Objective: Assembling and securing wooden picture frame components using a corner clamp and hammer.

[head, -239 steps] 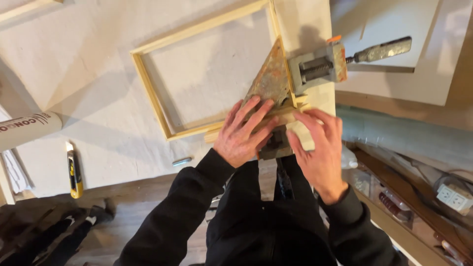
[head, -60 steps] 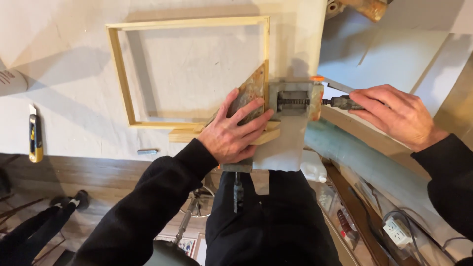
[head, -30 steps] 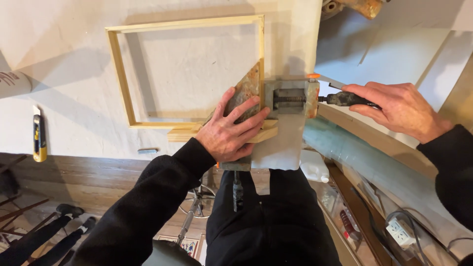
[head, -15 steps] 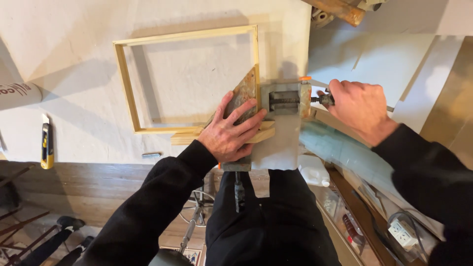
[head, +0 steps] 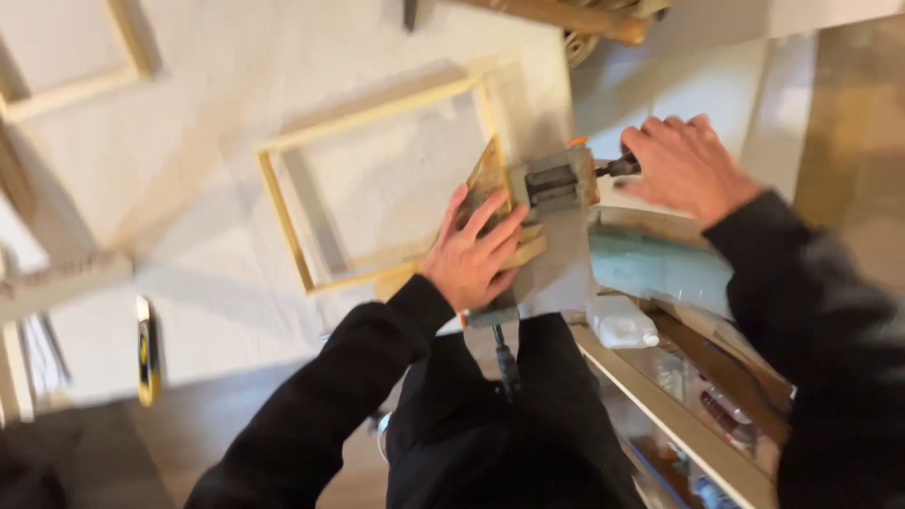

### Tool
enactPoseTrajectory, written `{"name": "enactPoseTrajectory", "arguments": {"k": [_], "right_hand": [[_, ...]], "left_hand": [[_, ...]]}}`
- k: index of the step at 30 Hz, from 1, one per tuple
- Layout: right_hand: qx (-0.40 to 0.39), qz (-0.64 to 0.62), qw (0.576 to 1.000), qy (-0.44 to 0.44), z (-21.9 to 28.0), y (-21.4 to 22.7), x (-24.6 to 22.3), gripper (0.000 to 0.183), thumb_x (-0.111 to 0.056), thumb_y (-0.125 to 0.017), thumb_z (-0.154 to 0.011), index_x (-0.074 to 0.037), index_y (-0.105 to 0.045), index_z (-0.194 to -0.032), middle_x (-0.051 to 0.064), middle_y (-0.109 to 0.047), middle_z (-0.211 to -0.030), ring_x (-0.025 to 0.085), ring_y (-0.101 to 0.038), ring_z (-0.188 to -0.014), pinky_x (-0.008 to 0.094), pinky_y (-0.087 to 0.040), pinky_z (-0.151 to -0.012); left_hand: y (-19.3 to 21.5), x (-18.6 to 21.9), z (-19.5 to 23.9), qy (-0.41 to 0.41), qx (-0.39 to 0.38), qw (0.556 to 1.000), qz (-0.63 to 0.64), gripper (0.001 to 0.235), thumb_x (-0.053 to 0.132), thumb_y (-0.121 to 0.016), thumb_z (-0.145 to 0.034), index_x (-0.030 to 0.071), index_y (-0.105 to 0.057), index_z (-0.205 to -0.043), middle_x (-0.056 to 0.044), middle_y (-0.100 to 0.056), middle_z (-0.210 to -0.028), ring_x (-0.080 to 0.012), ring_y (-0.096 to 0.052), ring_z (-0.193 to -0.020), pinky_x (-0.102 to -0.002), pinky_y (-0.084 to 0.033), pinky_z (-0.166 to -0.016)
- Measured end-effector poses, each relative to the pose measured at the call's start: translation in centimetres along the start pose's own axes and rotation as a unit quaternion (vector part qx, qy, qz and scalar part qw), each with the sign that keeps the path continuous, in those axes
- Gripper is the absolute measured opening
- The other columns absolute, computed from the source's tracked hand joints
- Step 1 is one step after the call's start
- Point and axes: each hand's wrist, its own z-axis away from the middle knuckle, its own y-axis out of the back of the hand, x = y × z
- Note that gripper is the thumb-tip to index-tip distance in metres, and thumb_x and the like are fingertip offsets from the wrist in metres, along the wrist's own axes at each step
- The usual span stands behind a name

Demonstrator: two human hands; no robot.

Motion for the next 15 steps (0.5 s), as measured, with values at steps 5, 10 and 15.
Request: {"name": "enactPoseTrajectory", "arguments": {"k": [5,10,15], "right_hand": [[0.441,-0.393,0.793,-0.148,10.5,-9.1,-8.0,0.015,-0.018,-0.067,-0.109,-0.003,-0.064,-0.112,0.008,-0.07,-0.095,0.017,-0.067,-0.085,0.032,-0.055,-0.083],[0.112,-0.79,0.597,-0.086,12.4,-26.2,-21.4,0.058,-0.056,-0.04,-0.097,-0.008,-0.066,-0.118,0.002,-0.073,-0.108,0.013,-0.067,-0.101,0.027,-0.052,-0.088],[-0.003,-0.939,0.328,-0.102,12.3,-36.9,-28.9,0.065,-0.058,-0.044,-0.11,-0.001,-0.074,-0.103,0.003,-0.068,-0.07,0.015,-0.058,-0.057,0.027,-0.045,-0.049]], "left_hand": [[-0.1,-3.7,-0.6,-0.089,-0.032,0.996,0.001,0.05,0.042,-0.072,-0.084,0.005,-0.07,-0.118,-0.009,-0.051,-0.15,-0.0345,-0.036,-0.147,-0.07,-0.018,-0.123],[0.3,-5.4,-1.8,-0.153,-0.04,0.986,0.044,0.048,0.047,-0.069,-0.089,0.008,-0.069,-0.117,-0.008,-0.053,-0.146,-0.0309,-0.035,-0.149,-0.071,-0.016,-0.125],[-0.4,-5.6,-1.1,-0.163,-0.03,0.984,0.067,0.052,0.05,-0.071,-0.093,0.007,-0.067,-0.124,-0.011,-0.05,-0.149,-0.0326,-0.032,-0.151,-0.073,-0.015,-0.123]]}}
